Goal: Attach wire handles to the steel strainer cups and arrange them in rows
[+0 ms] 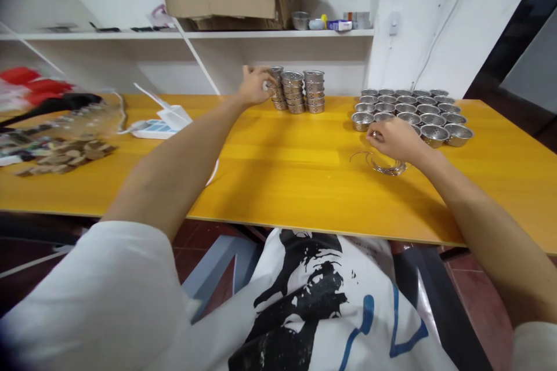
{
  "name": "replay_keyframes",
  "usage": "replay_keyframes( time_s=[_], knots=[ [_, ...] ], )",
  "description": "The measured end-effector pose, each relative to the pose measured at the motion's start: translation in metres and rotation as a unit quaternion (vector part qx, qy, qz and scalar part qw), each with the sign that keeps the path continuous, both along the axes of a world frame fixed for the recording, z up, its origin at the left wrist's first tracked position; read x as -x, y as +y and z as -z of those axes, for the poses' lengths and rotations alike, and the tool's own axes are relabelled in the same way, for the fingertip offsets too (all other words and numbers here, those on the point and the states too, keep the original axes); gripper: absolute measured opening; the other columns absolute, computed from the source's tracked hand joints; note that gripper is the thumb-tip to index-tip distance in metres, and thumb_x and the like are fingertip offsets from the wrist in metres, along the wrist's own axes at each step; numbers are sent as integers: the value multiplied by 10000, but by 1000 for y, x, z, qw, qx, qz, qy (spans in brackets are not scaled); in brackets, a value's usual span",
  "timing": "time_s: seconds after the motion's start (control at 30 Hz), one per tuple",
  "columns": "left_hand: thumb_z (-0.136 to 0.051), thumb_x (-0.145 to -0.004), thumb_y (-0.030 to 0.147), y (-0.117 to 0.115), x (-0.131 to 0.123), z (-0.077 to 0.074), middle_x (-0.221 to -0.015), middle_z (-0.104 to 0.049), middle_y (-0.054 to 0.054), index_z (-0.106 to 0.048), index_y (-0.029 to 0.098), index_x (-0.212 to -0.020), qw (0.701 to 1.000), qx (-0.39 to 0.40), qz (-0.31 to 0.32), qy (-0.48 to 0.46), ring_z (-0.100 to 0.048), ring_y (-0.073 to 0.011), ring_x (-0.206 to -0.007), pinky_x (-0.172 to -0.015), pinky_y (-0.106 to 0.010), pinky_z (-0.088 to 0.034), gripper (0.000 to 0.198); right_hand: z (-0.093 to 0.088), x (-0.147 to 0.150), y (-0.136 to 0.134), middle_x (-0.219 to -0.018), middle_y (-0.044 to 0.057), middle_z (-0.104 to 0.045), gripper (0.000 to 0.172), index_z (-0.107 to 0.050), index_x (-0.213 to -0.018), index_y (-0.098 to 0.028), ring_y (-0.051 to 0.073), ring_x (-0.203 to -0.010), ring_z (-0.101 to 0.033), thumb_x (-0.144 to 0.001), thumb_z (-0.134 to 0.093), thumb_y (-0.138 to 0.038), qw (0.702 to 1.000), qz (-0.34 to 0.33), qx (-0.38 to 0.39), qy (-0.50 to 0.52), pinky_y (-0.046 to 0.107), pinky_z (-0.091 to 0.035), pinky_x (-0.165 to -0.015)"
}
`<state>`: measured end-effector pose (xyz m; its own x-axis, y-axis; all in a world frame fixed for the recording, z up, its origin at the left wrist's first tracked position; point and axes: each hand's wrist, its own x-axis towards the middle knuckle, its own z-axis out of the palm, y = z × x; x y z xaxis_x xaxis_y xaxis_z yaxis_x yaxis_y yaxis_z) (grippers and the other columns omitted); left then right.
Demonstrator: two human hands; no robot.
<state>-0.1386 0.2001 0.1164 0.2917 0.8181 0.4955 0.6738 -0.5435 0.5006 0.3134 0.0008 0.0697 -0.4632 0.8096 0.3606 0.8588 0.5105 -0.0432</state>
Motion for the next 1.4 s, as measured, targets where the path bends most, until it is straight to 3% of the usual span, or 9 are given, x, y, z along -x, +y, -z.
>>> replay_keyframes(
  time_s=[0.27, 0.53, 0.67, 0.73, 0.83, 1.0, 1.13, 1.23, 1.4],
  knots=[
    [-741, -895, 45, 11, -20, -11, -924, -684, -56, -692, 226, -835, 996, 30, -80, 1, -532, -280, -1166, -1148, -431, -419, 197, 13, 6, 7, -770, 62, -780, 263, -861, -1026, -235, 262, -719, -693, -1023, -620, -339, 1000, -9, 14, 8, 383, -447, -747],
    [-726, -1093, -49, 1, -20, -49, -973, -518, 50, -635, 92, -1079, 993, -28, -93, -73, -343, -100, -1005, -1098, -273, -338, 168, 15, -1, 13, -794, 49, -791, 248, -859, -1021, -246, 242, -713, -678, -1029, -632, -346, 999, -9, 6, 45, 378, -462, -771],
    [-845, -1044, -6, -28, -56, -61, -1059, -555, 71, -580, 125, -1165, 977, -123, -81, -153, -370, -67, -973, -973, -255, -359, 319, 12, 3, 8, -916, 74, -849, 244, -865, -1073, -250, 281, -842, -758, -1051, -641, -346, 996, 10, -11, 85, 387, -492, -811],
    [-898, -1030, 91, -55, -86, -45, -1056, -622, 55, -605, 156, -1168, 980, -136, -29, -144, -424, -101, -1007, -966, -278, -384, 331, 11, 5, 5, -926, 79, -857, 249, -857, -1104, -246, 290, -866, -771, -1072, -636, -356, 992, 24, -17, 119, 393, -510, -824],
    [-927, -1035, 359, -106, -123, 5, -1033, -687, -44, -703, 179, -986, 989, -86, 113, -33, -552, -205, -997, -969, -382, -462, 291, 11, 9, 2, -832, 55, -822, 231, -822, -1169, -243, 263, -765, -731, -1093, -632, -351, 981, 19, -39, 187, 397, -523, -812],
    [-898, -967, 729, -169, -120, 72, -1319, -663, -144, -824, 205, -932, 958, -53, 281, 21, -671, -325, -1255, -1165, -504, -547, 531, 15, 19, 0, -777, 24, -789, 171, -791, -1047, -257, 219, -663, -684, -1071, -721, -410, 939, -84, -27, 334, 389, -563, -748],
    [-955, -875, 792, -175, -101, 80, -1457, -627, -162, -819, 203, -875, 940, 26, 340, -7, -677, -324, -1358, -1288, -530, -501, 605, 9, 33, -12, -893, 59, -836, 236, -824, -1023, -242, 171, -636, -641, -1049, -802, -475, 902, -140, 59, 403, 353, -548, -643],
    [-1048, -779, 731, -174, -105, 83, -1370, -711, -150, -736, 190, -881, 926, 113, 360, -25, -707, -323, -1313, -1204, -507, -546, 633, 3, 42, -23, -921, 50, -839, 263, -821, -1081, -253, 145, -595, -587, -1061, -813, -515, 892, -158, 94, 413, 343, -529, -617],
    [-1165, -613, 581, -180, -123, 96, -1273, -779, -120, -636, 224, -1305, 898, 197, 378, -107, -768, -318, -1187, -1089, -478, -576, 942, 7, 42, -28, -784, 2, -798, 185, -769, -1185, -271, 208, -676, -680, -1077, -768, -421, 935, -153, 54, 316, 370, -549, -728]
  ],
)
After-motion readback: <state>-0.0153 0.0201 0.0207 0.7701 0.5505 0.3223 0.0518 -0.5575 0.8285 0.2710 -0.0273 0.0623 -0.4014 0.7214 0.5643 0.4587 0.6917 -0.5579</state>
